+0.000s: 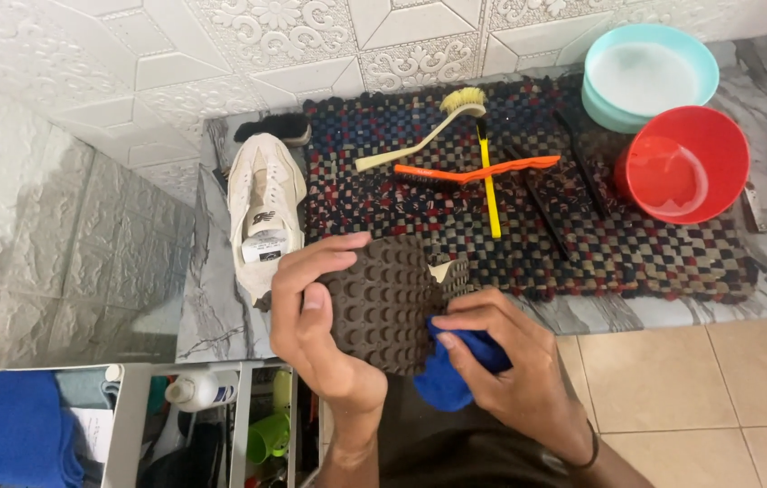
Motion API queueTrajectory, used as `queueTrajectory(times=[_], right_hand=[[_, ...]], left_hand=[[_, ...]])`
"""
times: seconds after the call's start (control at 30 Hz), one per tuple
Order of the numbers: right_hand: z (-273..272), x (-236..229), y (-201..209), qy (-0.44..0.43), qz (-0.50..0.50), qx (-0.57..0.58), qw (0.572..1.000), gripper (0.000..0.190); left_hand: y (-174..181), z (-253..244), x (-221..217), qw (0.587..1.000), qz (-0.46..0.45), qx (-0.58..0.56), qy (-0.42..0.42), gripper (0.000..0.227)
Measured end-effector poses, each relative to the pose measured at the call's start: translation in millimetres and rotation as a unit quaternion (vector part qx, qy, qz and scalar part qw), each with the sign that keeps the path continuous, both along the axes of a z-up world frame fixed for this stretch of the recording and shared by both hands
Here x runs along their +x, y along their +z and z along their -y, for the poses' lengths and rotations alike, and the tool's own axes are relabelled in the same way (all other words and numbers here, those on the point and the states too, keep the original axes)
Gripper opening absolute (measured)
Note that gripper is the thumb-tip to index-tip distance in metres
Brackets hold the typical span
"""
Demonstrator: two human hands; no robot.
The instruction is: The person scrubs the sole of a white sneaker with an orange brush, then wipes it with a blue cloth. They repeat the scrubbing and wiping on the same shoe, focusing on the sole and edges.
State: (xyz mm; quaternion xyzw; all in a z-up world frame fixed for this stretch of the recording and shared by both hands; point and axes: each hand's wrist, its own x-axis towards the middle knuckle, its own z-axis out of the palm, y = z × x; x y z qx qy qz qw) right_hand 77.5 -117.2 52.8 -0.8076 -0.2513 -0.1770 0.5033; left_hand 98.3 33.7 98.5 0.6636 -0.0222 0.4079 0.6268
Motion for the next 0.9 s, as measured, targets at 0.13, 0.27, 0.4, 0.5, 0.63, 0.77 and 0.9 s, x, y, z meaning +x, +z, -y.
queueTrajectory(times=[0.13, 0.27, 0.4, 0.5, 0.63, 0.77, 0.9], right_hand=[[1, -2, -2, -0.01, -0.012, 0.001, 1.0, 0.013], [4, 3, -6, -0.02, -0.033, -0.012, 0.999, 0.01], [13, 13, -41, -0.044, -0.073, -0.021, 0.996, 0.011], [12, 8, -27, -0.044, -0.108, 0.019, 0.993, 0.014], [-7, 8, 23, -0.014, 0.036, 0.038, 0.999, 0.012], [-13, 15, 17, 0.023, 0.093, 0.031, 0.995, 0.012], [0, 13, -17, -0.012, 0.071, -0.002, 0.997, 0.011]], left_hand=[[3, 0, -3, 1.0, -0.007, 0.022, -0.009, 0.039], [2, 1, -1, 1.0, 0.004, 0.015, 0.007, 0.038], [0, -8, 2, 1.0, -0.002, 0.011, 0.011, 0.038], [-1, -7, 0, 1.0, -0.004, -0.002, -0.012, 0.038], [1, -1, -2, 1.0, 0.008, 0.018, -0.023, 0.039], [2, -4, -3, 0.999, 0.002, 0.021, -0.032, 0.039], [-1, -6, -5, 0.999, 0.007, 0.015, -0.035, 0.038]])
